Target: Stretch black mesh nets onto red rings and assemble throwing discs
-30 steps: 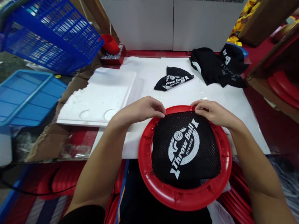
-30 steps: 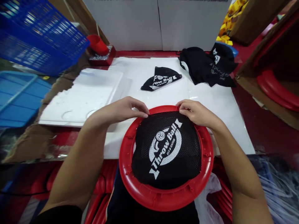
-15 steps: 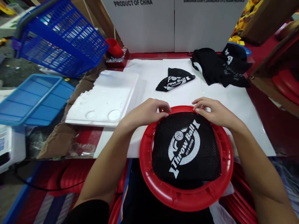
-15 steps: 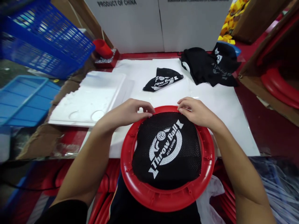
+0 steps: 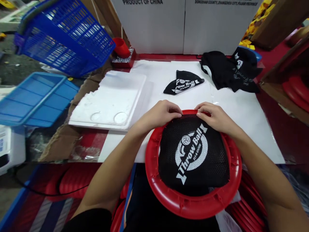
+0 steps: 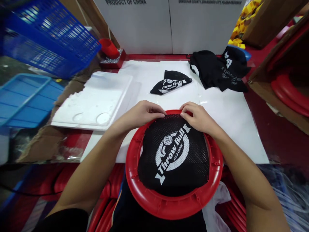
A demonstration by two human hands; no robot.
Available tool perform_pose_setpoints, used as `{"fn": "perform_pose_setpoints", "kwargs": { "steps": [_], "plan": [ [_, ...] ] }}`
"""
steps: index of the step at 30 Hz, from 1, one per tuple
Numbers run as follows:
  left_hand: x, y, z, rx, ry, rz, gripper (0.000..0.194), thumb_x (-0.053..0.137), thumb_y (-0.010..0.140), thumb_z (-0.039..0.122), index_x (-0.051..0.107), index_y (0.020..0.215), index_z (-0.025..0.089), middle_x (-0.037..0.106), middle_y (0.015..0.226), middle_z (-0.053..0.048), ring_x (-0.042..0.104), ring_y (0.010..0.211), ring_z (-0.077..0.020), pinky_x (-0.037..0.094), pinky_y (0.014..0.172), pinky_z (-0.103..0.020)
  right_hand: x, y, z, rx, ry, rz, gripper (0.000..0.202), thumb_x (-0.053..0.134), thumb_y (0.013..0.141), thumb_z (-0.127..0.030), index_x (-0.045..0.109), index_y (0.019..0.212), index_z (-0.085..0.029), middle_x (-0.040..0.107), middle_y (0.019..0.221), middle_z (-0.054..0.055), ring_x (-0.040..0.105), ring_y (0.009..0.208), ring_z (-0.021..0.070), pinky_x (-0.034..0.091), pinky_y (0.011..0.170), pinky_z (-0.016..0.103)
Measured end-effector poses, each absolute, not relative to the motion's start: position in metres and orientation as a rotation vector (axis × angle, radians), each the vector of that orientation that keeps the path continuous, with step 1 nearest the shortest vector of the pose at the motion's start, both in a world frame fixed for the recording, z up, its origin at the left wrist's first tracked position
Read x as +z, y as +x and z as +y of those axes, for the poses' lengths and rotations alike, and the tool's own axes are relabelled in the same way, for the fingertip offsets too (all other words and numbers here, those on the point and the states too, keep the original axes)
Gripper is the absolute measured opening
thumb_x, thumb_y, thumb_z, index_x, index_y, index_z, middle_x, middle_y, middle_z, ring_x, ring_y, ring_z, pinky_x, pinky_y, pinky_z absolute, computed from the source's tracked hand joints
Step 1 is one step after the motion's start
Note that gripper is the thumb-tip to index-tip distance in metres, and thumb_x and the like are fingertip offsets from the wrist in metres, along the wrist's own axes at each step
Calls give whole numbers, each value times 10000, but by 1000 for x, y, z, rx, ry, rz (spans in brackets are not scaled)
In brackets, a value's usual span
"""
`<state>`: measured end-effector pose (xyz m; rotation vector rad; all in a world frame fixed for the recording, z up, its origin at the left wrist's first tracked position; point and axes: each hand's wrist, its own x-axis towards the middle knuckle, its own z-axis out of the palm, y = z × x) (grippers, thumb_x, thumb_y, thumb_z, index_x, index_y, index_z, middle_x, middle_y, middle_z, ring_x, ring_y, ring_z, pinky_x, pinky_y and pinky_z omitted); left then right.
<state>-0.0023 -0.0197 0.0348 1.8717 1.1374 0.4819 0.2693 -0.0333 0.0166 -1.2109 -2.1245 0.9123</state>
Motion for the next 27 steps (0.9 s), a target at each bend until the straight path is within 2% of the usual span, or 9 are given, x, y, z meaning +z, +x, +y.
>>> {"fn": "perform_pose_setpoints", "kwargs": {
  "steps": [3, 7, 10, 15, 19, 22, 24, 27],
  "plan": [
    [32, -3, -17, 476, 1842, 1114, 207, 713, 861, 247, 841, 998, 161, 832, 962, -74, 741, 875, -218, 564, 829, -340, 19, 269, -25, 1027, -1250, -2122, 172, 658, 935, -314, 736, 815, -219, 741, 1135, 75, 677, 992, 232, 523, 938, 420],
    [29, 0, -19, 476, 1949, 1228, 238, 718, 866, 252, 841, 1055, 176, 806, 865, -58, 711, 775, -193, 530, 750, -322, 22, 276, -11, 1236, -1251, -2116, 167, 711, 877, -346, 755, 787, -213, 752, 1115, 67, 679, 952, 230, 529, 911, 415],
    [30, 1, -21, 464, 2050, 1227, 210, 708, 876, 250, 841, 1030, 197, 809, 906, -51, 710, 817, -191, 516, 775, -316, 22, 280, -5, 1360, -1196, -2130, 192, 725, 865, -380, 769, 788, -210, 760, 1126, 59, 681, 974, 226, 529, 919, 397],
    [32, 9, -18, 467, 1999, 1104, 208, 653, 943, 284, 828, 996, 187, 825, 977, -57, 720, 867, -195, 521, 808, -326, 28, 275, -3, 1093, -1187, -2316, 135, 690, 850, -285, 769, 766, -214, 753, 1031, 53, 674, 883, 204, 514, 838, 357],
    [26, 20, -16, 559, 1954, 1038, 166, 690, 903, 245, 827, 973, 181, 828, 965, -52, 723, 893, -201, 528, 867, -341, 43, 268, 1, 954, -1140, -2538, 128, 672, 830, -198, 794, 823, -236, 777, 972, 47, 679, 878, 227, 515, 852, 375],
    [18, 22, -15, 624, 1854, 1047, 195, 706, 884, 250, 818, 1020, 167, 819, 955, -58, 726, 887, -201, 540, 857, -336, 49, 262, 0, 1054, -1124, -2494, 155, 649, 897, -254, 800, 929, -249, 791, 1060, 45, 701, 987, 248, 526, 917, 387],
    [12, 21, -15, 673, 1821, 1056, 227, 710, 874, 248, 807, 1061, 164, 811, 961, -59, 726, 885, -196, 542, 843, -326, 46, 256, -3, 1097, -1114, -2438, 175, 614, 938, -297, 775, 904, -239, 780, 1077, 48, 702, 1001, 240, 523, 932, 385],
    [7, 21, -15, 712, 1828, 1054, 204, 696, 858, 218, 798, 1028, 171, 800, 951, -49, 719, 869, -183, 534, 820, -311, 34, 248, -9, 1093, -1120, -2344, 160, 612, 921, -283, 719, 821, -219, 761, 1088, 57, 694, 971, 228, 513, 910, 380]
  ]
}}
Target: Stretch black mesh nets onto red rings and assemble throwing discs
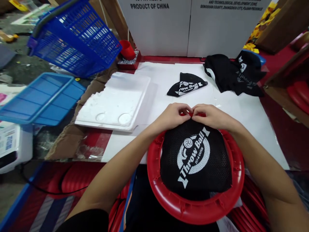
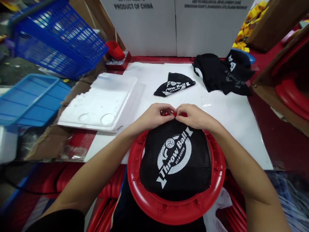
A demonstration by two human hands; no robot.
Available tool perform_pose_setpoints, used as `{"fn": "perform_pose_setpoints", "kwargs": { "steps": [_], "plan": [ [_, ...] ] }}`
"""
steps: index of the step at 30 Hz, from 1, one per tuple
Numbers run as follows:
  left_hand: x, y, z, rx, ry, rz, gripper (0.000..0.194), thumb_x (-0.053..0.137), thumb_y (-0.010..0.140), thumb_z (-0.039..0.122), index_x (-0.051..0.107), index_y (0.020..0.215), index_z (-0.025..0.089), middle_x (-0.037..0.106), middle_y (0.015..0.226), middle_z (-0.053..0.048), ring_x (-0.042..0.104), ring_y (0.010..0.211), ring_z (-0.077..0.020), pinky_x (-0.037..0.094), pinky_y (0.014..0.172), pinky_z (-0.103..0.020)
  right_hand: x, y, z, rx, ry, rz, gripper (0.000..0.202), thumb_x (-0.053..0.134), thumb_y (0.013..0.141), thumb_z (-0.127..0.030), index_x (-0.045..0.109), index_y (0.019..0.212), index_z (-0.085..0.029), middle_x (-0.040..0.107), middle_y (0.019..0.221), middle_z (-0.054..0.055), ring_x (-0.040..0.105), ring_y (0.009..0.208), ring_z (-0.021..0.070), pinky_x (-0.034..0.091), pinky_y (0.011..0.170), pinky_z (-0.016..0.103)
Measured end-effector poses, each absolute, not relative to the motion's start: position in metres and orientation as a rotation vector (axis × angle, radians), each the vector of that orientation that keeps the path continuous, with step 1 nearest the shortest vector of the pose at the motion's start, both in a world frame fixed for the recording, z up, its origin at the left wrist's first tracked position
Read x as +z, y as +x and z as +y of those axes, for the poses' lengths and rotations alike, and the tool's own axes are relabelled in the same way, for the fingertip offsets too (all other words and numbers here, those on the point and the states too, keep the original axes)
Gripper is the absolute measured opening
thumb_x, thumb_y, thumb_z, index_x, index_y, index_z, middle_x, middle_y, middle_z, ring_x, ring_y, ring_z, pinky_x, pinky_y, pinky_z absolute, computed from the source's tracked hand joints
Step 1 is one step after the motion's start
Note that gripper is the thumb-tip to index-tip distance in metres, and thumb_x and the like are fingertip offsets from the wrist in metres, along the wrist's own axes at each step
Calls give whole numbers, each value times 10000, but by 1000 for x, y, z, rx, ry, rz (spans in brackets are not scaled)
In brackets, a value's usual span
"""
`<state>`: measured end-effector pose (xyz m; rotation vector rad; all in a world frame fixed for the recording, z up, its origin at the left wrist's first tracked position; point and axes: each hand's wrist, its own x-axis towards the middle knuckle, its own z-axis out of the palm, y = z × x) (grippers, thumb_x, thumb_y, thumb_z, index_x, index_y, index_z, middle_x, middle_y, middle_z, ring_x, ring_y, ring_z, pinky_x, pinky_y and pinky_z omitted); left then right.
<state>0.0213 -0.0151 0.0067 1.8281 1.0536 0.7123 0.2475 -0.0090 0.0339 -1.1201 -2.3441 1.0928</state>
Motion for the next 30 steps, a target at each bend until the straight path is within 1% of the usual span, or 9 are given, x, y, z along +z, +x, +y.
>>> {"fn": "perform_pose_setpoints", "kwargs": {
  "steps": [3, 7, 9, 13, 17, 20, 23, 27, 30],
  "plan": [
    [7, 23, -16, 684, 1848, 1068, 155, 684, 837, 203, 785, 950, 174, 783, 900, -38, 704, 842, -183, 525, 797, -311, 22, 240, -13, 1083, -1170, -2234, 128, 616, 872, -233, 673, 758, -219, 757, 1080, 48, 685, 939, 216, 505, 866, 368],
    [13, 23, -15, 623, 1896, 1086, 144, 662, 810, 179, 767, 909, 173, 753, 861, -30, 664, 796, -175, 500, 758, -308, 20, 237, -11, 995, -1251, -2242, 110, 617, 800, -176, 644, 702, -218, 732, 965, 45, 653, 868, 208, 486, 826, 363],
    [15, 21, -13, 603, 1875, 1067, 130, 676, 794, 184, 746, 902, 170, 734, 841, -27, 649, 778, -172, 487, 732, -300, 25, 241, -3, 1074, -1238, -2279, 106, 631, 803, -196, 672, 706, -215, 731, 1012, 51, 650, 872, 205, 493, 829, 358],
    [18, 16, -7, 510, 1822, 948, 202, 709, 774, 212, 713, 969, 161, 711, 834, -27, 624, 745, -171, 462, 674, -286, 33, 246, 19, 1387, -1043, -2459, 107, 704, 805, -270, 763, 726, -227, 731, 1145, 47, 663, 943, 215, 520, 830, 334],
    [23, 14, -6, 392, 1958, 877, 146, 675, 841, 264, 736, 929, 165, 716, 851, -33, 608, 755, -170, 452, 708, -294, 29, 243, 20, 1247, -1009, -2545, 101, 699, 801, -222, 798, 782, -219, 734, 1076, 62, 678, 914, 225, 530, 844, 350],
    [26, 16, -13, 379, 2113, 883, 218, 661, 926, 383, 724, 1011, 192, 743, 955, -41, 635, 829, -191, 454, 780, -310, 35, 256, 4, 1055, -1015, -2435, 177, 651, 920, -311, 803, 906, -222, 736, 1198, 87, 695, 1067, 260, 527, 989, 407],
    [31, 16, -23, 292, 2378, 1052, 247, 672, 933, 444, 672, 989, 203, 710, 879, -49, 618, 794, -219, 399, 733, -329, 56, 295, -10, 1015, -1059, -2321, 257, 632, 994, -466, 803, 1017, -275, 687, 1430, 64, 642, 1301, 297, 473, 1145, 470],
    [45, -4, -29, 32, 2374, 1327, 337, 697, 909, 531, 601, 958, 212, 664, 776, -48, 558, 649, -207, 333, 617, -325, 75, 348, -14, 1125, -1198, -2506, 269, 721, 941, -557, 823, 1051, -334, 566, 1618, 6, 539, 1471, 356, 406, 1242, 536],
    [55, -19, -29, -29, 2332, 1304, 425, 638, 960, 621, 589, 839, 216, 650, 739, -42, 539, 611, -189, 346, 603, -325, 62, 349, -11, 1029, -1353, -2585, 354, 782, 887, -532, 813, 1164, -314, 515, 1654, 65, 476, 1518, 417, 373, 1269, 617]
  ]
}}
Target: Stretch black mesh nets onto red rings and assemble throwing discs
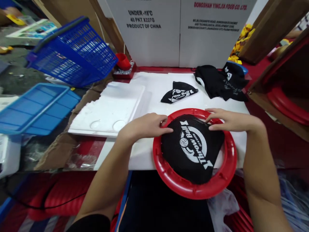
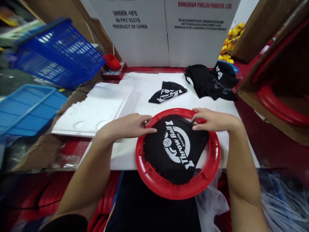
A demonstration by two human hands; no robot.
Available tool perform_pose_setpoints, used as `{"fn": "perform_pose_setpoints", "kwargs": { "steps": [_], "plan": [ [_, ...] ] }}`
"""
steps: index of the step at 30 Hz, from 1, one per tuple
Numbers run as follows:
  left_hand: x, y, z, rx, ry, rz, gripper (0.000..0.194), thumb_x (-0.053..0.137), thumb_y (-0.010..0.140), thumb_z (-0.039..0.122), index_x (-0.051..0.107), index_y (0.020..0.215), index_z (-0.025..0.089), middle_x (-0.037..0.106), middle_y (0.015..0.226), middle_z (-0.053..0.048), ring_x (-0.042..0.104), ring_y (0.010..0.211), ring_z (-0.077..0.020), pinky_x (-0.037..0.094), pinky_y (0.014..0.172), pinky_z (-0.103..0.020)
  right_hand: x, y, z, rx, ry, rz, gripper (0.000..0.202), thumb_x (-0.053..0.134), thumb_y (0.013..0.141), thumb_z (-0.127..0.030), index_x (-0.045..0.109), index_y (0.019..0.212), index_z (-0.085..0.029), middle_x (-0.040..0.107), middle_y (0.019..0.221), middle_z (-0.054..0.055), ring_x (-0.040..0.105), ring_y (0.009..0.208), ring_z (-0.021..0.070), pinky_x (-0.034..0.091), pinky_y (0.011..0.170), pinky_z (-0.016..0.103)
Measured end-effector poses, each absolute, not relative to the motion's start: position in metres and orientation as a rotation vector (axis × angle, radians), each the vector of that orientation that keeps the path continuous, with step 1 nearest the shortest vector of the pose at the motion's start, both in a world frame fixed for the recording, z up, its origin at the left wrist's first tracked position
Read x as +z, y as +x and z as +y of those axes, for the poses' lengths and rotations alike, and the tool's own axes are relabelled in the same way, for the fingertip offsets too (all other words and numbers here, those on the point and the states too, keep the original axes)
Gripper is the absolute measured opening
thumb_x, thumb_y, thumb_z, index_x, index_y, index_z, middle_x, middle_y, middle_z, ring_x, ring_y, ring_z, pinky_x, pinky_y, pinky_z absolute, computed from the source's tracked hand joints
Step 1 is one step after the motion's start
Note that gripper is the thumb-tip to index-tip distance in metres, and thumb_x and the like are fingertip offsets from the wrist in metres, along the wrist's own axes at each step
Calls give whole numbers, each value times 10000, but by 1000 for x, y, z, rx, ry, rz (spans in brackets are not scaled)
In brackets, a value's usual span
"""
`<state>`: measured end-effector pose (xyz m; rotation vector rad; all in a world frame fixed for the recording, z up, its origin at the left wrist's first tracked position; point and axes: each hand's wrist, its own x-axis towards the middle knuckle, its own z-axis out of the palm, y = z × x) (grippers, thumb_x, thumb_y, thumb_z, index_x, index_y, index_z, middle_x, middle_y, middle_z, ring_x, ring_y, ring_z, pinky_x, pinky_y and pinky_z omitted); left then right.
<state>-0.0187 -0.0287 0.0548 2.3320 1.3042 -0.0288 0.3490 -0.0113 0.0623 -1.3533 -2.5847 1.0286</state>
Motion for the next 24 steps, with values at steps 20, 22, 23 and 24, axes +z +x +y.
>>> {"fn": "perform_pose_setpoints", "kwargs": {
  "steps": [20, 22, 23, 24],
  "plan": [
    [19, 2, -25, 300, 2708, 787, 261, 654, 1043, 397, 749, 1086, 158, 503, 1575, -210, 545, 1425, -387, 462, 1179, -558, 48, 313, -17, 1166, -1128, -2529, 238, 706, 961, -486, 764, 916, -259, 549, 1647, 31, 583, 1453, 320, 438, 1215, 493],
    [19, 1, -25, 325, 2616, 826, 235, 646, 1043, 367, 743, 1038, 153, 517, 1551, -199, 587, 1367, -358, 497, 1140, -521, 45, 316, -26, 1162, -1149, -2522, 223, 709, 963, -476, 773, 936, -264, 509, 1678, 32, 546, 1493, 324, 409, 1244, 504],
    [19, 1, -25, 350, 2555, 835, 212, 641, 1041, 345, 740, 1031, 158, 546, 1515, -183, 613, 1322, -334, 512, 1116, -498, 43, 319, -31, 1145, -1150, -2499, 215, 702, 971, -466, 772, 944, -264, 502, 1683, 36, 533, 1506, 320, 397, 1255, 507],
    [21, 0, -24, 380, 2490, 836, 192, 637, 1038, 327, 740, 1031, 166, 588, 1458, -163, 639, 1267, -307, 525, 1090, -473, 39, 321, -36, 1119, -1146, -2455, 208, 692, 982, -455, 766, 951, -263, 513, 1674, 43, 530, 1510, 313, 391, 1261, 508]
  ]
}}
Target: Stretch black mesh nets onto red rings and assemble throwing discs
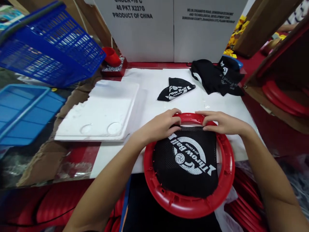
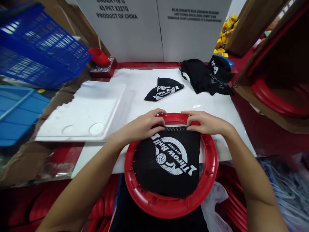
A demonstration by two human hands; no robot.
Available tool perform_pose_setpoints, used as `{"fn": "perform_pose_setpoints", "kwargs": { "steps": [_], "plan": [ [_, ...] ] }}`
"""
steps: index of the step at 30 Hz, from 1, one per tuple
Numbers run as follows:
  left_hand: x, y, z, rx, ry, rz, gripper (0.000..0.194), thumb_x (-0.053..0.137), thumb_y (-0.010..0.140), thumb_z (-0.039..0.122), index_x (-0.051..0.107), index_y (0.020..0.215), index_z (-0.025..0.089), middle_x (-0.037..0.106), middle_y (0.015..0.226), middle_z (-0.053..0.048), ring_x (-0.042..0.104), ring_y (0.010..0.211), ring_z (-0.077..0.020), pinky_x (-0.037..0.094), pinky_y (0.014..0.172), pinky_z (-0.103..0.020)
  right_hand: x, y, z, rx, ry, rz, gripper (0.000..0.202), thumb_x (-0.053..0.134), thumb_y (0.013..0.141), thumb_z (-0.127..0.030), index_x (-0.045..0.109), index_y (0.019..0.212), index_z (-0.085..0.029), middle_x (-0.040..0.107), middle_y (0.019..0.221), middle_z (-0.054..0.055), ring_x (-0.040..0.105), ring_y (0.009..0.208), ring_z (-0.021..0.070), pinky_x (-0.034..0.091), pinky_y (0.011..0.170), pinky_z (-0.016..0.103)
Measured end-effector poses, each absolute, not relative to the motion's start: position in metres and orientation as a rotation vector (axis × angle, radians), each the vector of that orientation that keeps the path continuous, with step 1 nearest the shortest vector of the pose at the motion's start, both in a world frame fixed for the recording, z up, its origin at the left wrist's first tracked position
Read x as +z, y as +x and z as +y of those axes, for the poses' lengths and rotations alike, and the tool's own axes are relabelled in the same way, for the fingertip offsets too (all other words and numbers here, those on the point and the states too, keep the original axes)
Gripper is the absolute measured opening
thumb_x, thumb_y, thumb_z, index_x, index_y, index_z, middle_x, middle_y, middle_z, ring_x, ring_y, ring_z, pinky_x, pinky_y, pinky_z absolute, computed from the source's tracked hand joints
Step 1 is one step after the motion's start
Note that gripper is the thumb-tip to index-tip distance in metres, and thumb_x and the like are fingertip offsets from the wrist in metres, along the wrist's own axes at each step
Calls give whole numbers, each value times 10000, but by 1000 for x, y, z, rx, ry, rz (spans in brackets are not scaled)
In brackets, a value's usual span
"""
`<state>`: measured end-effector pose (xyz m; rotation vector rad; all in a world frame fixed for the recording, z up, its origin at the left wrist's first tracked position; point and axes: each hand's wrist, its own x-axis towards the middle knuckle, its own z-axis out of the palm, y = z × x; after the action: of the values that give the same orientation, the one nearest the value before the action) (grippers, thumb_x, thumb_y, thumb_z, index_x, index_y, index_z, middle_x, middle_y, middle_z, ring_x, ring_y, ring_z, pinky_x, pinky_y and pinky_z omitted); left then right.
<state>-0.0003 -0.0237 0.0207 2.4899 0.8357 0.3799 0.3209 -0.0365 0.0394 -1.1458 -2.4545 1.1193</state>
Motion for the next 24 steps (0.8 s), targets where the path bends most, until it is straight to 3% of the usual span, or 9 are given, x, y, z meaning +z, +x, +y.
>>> {"fn": "perform_pose_setpoints", "kwargs": {
  "steps": [5, 9, 12, 19, 24],
  "plan": [
    [25, -6, -16, 555, 2184, 856, 153, 714, 971, 330, 794, 937, 204, 754, 1131, -65, 706, 1036, -222, 528, 1002, -377, 21, 323, -54, 1029, -1172, -2156, 178, 652, 1020, -416, 727, 974, -262, 640, 1553, 65, 606, 1427, 292, 447, 1204, 501],
    [20, -6, -11, 654, 1975, 987, 170, 813, 873, 378, 826, 844, 211, 788, 1004, -54, 716, 919, -208, 537, 888, -341, 14, 320, -54, 1059, -1202, -2027, 181, 631, 1024, -401, 696, 948, -251, 688, 1488, 79, 686, 1288, 300, 523, 1090, 501],
    [19, -7, -8, 596, 1880, 1066, 213, 797, 866, 411, 836, 857, 201, 803, 921, -60, 716, 872, -215, 532, 834, -343, 13, 319, -52, 1036, -1199, -2044, 177, 588, 1037, -371, 694, 957, -254, 684, 1484, 75, 672, 1301, 294, 521, 1091, 508],
    [25, -17, -1, 394, 1786, 1036, 301, 771, 868, 467, 857, 959, 193, 838, 1001, -78, 737, 922, -240, 563, 872, -369, 10, 315, -49, 865, -1213, -2228, 229, 505, 1050, -319, 688, 940, -237, 666, 1467, 90, 622, 1366, 266, 470, 1171, 464],
    [15, -21, 7, 477, 1609, 1036, 340, 872, 766, 411, 860, 1043, 213, 844, 1041, -77, 761, 951, -244, 603, 922, -406, 22, 316, -43, 898, -1223, -2295, 220, 522, 1025, -324, 677, 892, -240, 731, 1278, 84, 667, 1190, 267, 507, 1070, 434]
  ]
}}
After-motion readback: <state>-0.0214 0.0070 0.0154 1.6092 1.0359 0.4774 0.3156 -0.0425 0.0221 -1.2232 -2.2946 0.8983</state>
